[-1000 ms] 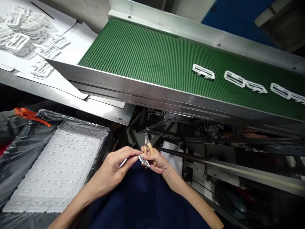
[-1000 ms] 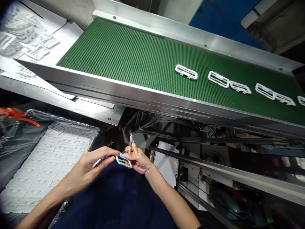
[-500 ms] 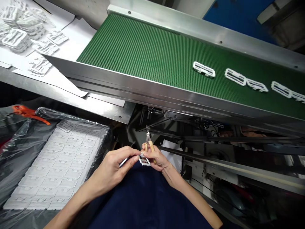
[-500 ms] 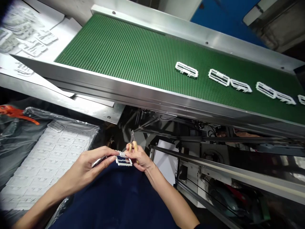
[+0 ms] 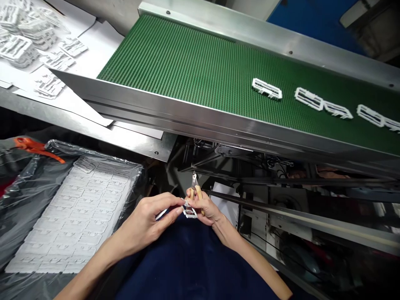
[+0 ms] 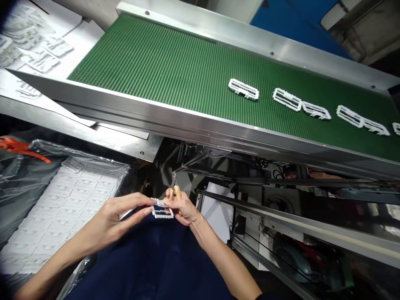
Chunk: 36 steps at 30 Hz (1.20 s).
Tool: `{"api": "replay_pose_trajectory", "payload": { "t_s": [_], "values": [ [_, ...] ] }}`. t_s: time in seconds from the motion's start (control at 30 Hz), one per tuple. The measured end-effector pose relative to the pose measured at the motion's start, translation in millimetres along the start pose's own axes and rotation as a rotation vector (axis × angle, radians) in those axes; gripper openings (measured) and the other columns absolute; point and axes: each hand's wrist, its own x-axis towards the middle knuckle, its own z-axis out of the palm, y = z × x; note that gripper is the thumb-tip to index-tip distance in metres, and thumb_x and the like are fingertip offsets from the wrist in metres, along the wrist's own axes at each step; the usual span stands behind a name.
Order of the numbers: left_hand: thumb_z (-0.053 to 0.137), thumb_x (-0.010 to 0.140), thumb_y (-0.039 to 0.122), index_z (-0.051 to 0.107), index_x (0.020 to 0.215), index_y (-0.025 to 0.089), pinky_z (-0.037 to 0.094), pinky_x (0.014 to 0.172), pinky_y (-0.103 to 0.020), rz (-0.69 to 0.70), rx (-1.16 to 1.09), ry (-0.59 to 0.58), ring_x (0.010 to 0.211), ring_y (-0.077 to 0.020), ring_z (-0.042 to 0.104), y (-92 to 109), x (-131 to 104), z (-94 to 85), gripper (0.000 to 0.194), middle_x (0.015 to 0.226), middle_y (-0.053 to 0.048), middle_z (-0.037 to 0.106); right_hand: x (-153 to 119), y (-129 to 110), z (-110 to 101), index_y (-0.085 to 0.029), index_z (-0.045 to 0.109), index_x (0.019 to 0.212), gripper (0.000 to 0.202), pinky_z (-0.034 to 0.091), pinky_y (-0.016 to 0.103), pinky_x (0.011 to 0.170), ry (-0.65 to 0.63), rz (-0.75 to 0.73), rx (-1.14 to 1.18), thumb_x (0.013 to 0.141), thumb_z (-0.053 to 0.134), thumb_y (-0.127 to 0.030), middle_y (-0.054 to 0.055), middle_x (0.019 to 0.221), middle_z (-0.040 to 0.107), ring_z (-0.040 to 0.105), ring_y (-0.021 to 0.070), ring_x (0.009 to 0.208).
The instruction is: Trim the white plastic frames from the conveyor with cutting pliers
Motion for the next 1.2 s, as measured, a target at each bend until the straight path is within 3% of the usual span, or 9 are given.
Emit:
{"api": "replay_pose_trajectory", "payload": {
  "t_s": [0.33,0.57,0.7,0.87,1.0,1.1,1.2],
  "values": [
    [0.049,0.088,0.013,0.061,0.102,0.021,0.044,0.072,-0.019,0.091,0.039,0.060,0.081,-0.0103,0.060,-10,1,10.0,0.020,0.092,-0.001,0.064,-2,2,-6,-0.018,0.045,0.082,0.037,0.034,0.018,0.050,0.045,-0.026,0.030,0.062,0.076,-0.022,-0.006,0.062,0.045,0.041,0.0052,0.053],
    [0.048,0.090,0.022,0.054,0.111,0.024,0.045,0.077,-0.021,-0.036,0.023,0.032,0.089,-0.0134,0.060,-11,-2,5.0,0.022,0.102,-0.001,0.063,0,4,-8,-0.020,0.045,0.082,0.038,0.035,0.019,0.051,0.079,-0.046,0.048,0.062,0.076,-0.024,-0.007,0.062,0.041,0.041,0.0062,0.053],
    [0.048,0.090,0.025,0.052,0.107,0.026,0.044,0.070,-0.021,-0.077,0.071,0.020,0.082,-0.0125,0.060,-13,-2,2.9,0.017,0.096,0.002,0.063,1,5,-9,-0.020,0.045,0.084,0.038,0.035,0.019,0.051,0.104,-0.065,0.050,0.061,0.076,-0.023,-0.006,0.063,0.041,0.040,0.0062,0.054],
    [0.045,0.092,0.023,0.051,0.097,0.022,0.042,0.068,-0.023,-0.018,0.139,0.023,0.077,-0.0120,0.057,-13,1,3.8,0.008,0.089,0.000,0.059,1,2,-9,-0.019,0.045,0.084,0.038,0.035,0.019,0.051,0.103,-0.087,0.042,0.061,0.075,-0.022,-0.006,0.063,0.042,0.040,0.0062,0.055],
    [0.042,0.091,0.017,0.048,0.089,0.019,0.040,0.076,-0.025,0.021,0.169,0.076,0.087,-0.0133,0.053,-10,4,4.6,0.007,0.100,-0.004,0.051,2,1,-6,-0.019,0.044,0.084,0.036,0.034,0.019,0.051,0.091,-0.113,0.023,0.064,0.074,-0.023,-0.006,0.064,0.043,0.039,0.0059,0.056],
    [0.041,0.091,0.015,0.047,0.086,0.019,0.038,0.082,-0.025,0.026,0.105,0.107,0.097,-0.0144,0.050,-12,7,4.3,0.009,0.109,-0.006,0.048,4,4,-2,-0.019,0.044,0.083,0.038,0.034,0.019,0.051,0.072,-0.123,-0.001,0.063,0.075,-0.026,-0.006,0.064,0.045,0.040,0.0063,0.055],
    [0.041,0.092,0.018,0.046,0.083,0.020,0.039,0.079,-0.025,-0.031,-0.063,0.076,0.090,-0.0132,0.051,-15,8,2.6,0.011,0.099,-0.002,0.053,6,11,3,-0.019,0.044,0.083,0.040,0.035,0.020,0.052,0.047,-0.114,-0.025,0.063,0.076,-0.030,-0.005,0.064,0.047,0.042,0.0066,0.054]
  ]
}}
